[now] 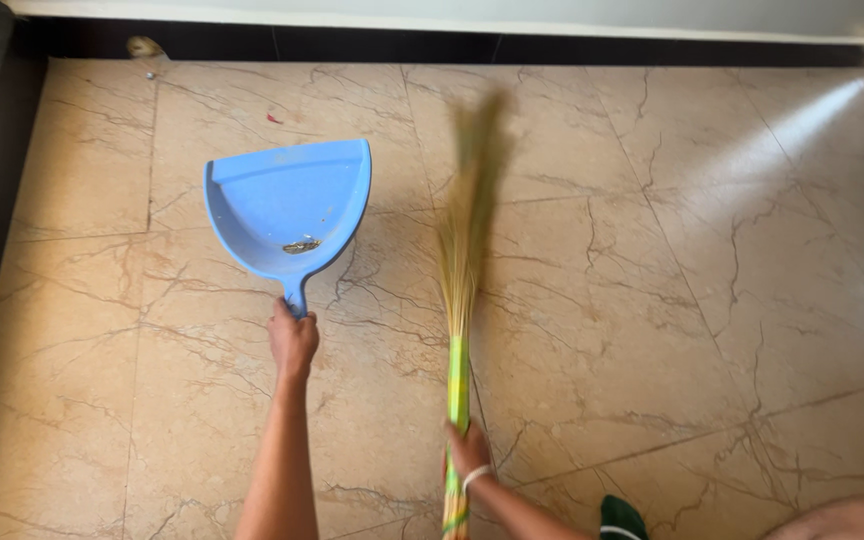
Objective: The person sweeps debris on a tiled floor using a broom and a dustpan, collecting the dirt into the dustpan. They then move to a balcony, sweep the floor there, and briefly lift a mat before continuing to sweep.
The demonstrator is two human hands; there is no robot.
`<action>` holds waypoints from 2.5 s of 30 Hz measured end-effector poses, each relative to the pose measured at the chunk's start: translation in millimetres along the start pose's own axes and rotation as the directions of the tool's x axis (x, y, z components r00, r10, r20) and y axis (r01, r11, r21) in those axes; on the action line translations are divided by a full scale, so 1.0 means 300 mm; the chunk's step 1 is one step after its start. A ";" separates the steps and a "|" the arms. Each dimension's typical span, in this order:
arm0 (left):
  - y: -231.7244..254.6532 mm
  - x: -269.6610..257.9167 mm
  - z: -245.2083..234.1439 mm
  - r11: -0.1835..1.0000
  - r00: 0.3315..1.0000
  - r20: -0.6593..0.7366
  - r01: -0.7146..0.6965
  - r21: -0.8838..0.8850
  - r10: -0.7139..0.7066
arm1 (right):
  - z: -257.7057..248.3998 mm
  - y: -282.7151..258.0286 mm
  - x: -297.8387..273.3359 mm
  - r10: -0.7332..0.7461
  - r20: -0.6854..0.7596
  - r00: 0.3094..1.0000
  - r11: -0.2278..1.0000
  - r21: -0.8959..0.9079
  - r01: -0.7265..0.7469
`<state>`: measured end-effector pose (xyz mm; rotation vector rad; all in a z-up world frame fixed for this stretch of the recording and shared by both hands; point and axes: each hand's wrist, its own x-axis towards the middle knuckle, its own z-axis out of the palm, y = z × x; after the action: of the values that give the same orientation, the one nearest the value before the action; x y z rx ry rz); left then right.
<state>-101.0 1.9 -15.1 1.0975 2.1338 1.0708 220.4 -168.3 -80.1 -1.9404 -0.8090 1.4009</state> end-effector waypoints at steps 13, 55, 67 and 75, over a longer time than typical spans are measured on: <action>-0.036 0.006 0.038 0.997 0.999 -0.025 0.034 -0.066 -0.036 | -0.823 -0.564 0.415 0.166 -0.346 0.924 0.953 0.298 -0.060; -0.459 0.152 -0.282 0.979 0.980 -0.007 0.198 0.041 -0.198 | -0.810 -1.221 1.451 -0.414 0.378 0.828 0.075 -0.893 0.445; -0.548 -0.018 -0.535 0.937 0.951 -0.006 0.305 0.172 -0.309 | -0.375 -1.437 1.550 -0.412 0.700 0.584 -0.396 -0.714 0.577; -0.715 -0.074 -0.684 0.912 0.957 -0.030 0.285 0.295 -0.289 | -0.753 -1.338 1.298 -0.646 0.500 0.578 -0.229 -0.848 0.478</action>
<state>-329.3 -179.6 -75.2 0.8721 2.4061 0.6185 485.4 356.0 56.4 -1.7218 -2.6693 -0.1720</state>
